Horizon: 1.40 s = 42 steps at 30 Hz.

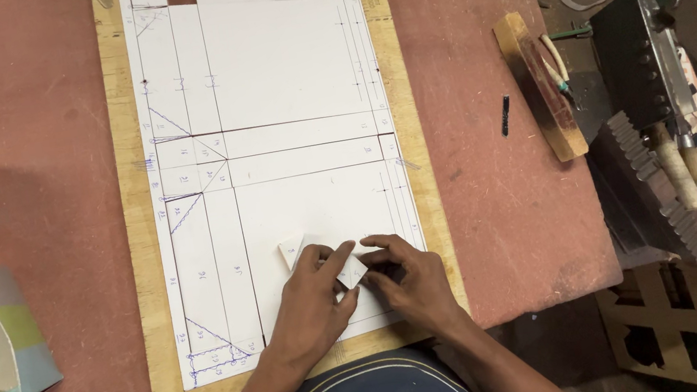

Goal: The person repeatedly picks small triangular wooden pieces from a box and places them onto a paper template on a workbench. The person moves the pieces around the template, sometimes adjusting their positions, and occasionally returns them to the box.

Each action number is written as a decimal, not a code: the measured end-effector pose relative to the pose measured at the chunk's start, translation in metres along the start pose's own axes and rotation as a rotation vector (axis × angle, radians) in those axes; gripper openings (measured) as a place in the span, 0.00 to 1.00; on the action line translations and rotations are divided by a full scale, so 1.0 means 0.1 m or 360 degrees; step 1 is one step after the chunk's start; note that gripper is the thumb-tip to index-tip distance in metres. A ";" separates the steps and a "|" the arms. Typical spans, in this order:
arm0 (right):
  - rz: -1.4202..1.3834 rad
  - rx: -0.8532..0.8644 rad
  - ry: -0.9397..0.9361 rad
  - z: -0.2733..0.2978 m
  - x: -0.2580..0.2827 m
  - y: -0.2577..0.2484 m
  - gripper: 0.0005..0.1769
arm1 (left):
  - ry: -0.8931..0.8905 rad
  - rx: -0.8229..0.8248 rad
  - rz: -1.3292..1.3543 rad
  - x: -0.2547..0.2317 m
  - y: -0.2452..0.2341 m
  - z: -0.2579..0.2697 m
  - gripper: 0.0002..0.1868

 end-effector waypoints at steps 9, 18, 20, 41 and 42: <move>-0.0024 0.0034 -0.0166 -0.07 0.05 0.00 0.25 | -0.0137 0.0099 -0.0226 0.00 0.00 0.00 0.30; 0.0057 -0.0042 -0.0094 -0.03 -0.06 -0.28 0.21 | 0.0384 -0.0198 -0.0388 -0.15 0.00 0.08 0.33; 0.0050 0.0141 -0.0139 -0.01 -0.03 -0.14 0.21 | 0.0349 -0.0206 -0.0333 -0.11 0.02 0.06 0.29; -0.0577 -0.0354 0.0119 0.09 -0.24 0.03 0.12 | 0.0578 -0.0555 -0.0131 -0.10 -0.92 -0.59 0.26; -0.0413 -0.0393 0.0016 0.06 -0.22 0.04 0.11 | 0.0640 -0.0616 -0.0169 -0.07 -1.17 -0.85 0.25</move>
Point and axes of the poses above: each hand's wrist, its own z-axis away from the middle knuckle, its own y-axis out of the palm, x = y × z, the point moved 7 cm from there along -z, towards the middle knuckle, and after that the axes turned 2 degrees about z, right-handed, at the moved point
